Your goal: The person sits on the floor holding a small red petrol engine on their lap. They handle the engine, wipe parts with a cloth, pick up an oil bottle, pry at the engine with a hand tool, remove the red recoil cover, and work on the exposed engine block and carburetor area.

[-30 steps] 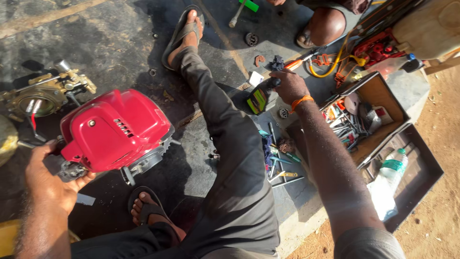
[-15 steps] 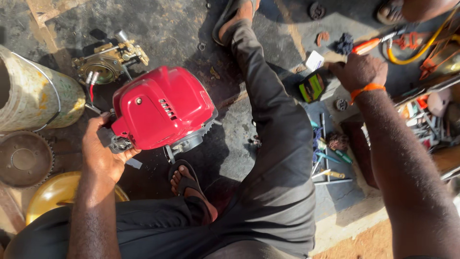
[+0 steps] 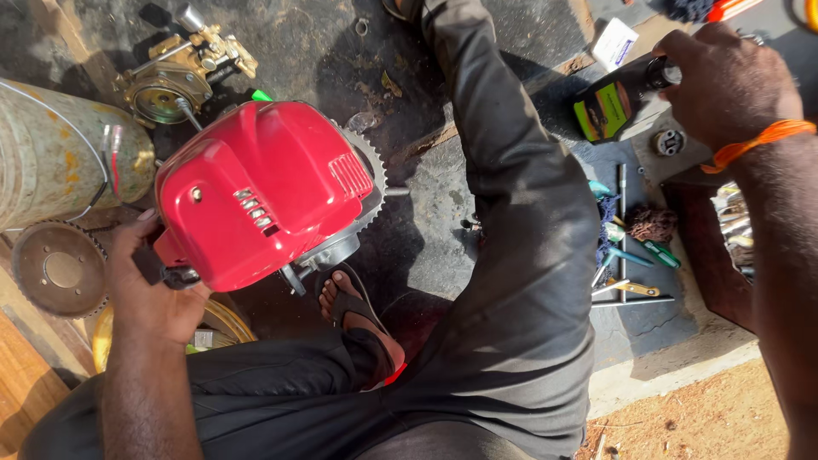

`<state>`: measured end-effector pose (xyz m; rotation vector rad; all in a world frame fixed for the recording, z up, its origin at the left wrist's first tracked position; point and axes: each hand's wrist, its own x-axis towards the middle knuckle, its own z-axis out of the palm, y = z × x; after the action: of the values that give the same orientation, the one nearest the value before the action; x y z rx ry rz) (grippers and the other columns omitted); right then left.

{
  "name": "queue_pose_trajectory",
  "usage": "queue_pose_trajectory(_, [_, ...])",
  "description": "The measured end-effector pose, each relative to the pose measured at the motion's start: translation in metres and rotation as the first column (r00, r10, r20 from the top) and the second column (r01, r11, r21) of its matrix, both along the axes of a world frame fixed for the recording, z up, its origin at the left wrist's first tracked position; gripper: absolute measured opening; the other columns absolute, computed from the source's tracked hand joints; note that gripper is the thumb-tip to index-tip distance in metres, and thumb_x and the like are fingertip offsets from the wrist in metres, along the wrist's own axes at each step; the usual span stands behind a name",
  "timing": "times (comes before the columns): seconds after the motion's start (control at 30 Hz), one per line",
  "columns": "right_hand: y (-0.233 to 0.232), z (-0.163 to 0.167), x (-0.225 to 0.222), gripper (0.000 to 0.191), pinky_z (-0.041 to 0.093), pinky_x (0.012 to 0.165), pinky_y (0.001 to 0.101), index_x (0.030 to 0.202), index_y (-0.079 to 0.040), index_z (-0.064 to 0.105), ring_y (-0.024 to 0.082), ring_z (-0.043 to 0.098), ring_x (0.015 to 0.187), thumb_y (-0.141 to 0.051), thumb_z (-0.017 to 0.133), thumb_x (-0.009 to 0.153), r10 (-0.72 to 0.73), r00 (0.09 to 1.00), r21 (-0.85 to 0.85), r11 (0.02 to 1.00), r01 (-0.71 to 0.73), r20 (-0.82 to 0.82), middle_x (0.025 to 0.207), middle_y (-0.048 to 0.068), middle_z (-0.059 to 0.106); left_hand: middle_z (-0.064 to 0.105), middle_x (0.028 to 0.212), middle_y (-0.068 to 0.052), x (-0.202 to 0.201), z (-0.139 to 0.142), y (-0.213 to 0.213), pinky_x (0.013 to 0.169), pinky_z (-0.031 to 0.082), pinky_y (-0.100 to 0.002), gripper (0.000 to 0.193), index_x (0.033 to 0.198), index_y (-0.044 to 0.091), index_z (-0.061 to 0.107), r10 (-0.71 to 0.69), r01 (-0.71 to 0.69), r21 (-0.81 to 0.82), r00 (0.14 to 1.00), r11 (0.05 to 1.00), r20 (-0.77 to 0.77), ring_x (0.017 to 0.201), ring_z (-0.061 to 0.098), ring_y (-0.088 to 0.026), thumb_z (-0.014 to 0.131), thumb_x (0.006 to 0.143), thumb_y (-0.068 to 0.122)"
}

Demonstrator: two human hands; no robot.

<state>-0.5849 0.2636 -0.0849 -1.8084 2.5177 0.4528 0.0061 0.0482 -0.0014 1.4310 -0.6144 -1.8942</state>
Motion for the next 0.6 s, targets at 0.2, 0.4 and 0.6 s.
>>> queue_pose_trajectory(0.2, [0.009,-0.034,-0.02,0.049,0.058,0.063,0.0416,0.122,-0.007,0.073,0.032,0.074,0.079,-0.041,0.08,0.088,0.011,0.998,-0.067,0.998,-0.007,0.063,0.098,0.02,0.071,0.07,0.128,-0.003,0.004,0.0,0.002,0.109,0.054,-0.04,0.023,0.126,0.012,0.063,0.038,-0.038,0.011,0.999,0.999,0.008,0.123,0.068,-0.019,0.054,0.11,0.025])
queue_pose_trajectory(0.4, [0.018,-0.078,-0.053,0.063,0.056,0.063,0.0364,0.102,0.008,0.071,0.027,0.071,0.068,-0.055,0.065,0.109,-0.022,0.98,-0.18,0.982,0.058,0.196,0.077,0.019,0.068,0.07,0.128,-0.003,-0.005,0.007,0.003,0.108,0.053,-0.04,0.032,0.131,0.011,0.065,-0.003,0.002,0.023,0.998,1.0,0.07,0.122,0.067,-0.019,0.051,0.107,0.027])
queue_pose_trajectory(0.6, [0.03,-0.078,-0.052,0.065,0.055,0.061,0.0394,0.106,0.008,0.067,0.029,0.07,0.067,-0.057,0.078,0.101,0.016,0.981,-0.187,0.982,0.021,0.191,0.072,0.02,0.066,0.071,0.124,-0.002,-0.009,0.01,0.002,0.105,0.055,-0.041,0.029,0.127,0.012,0.065,0.04,-0.045,0.05,0.994,0.998,0.102,0.118,0.069,-0.02,0.052,0.106,0.028])
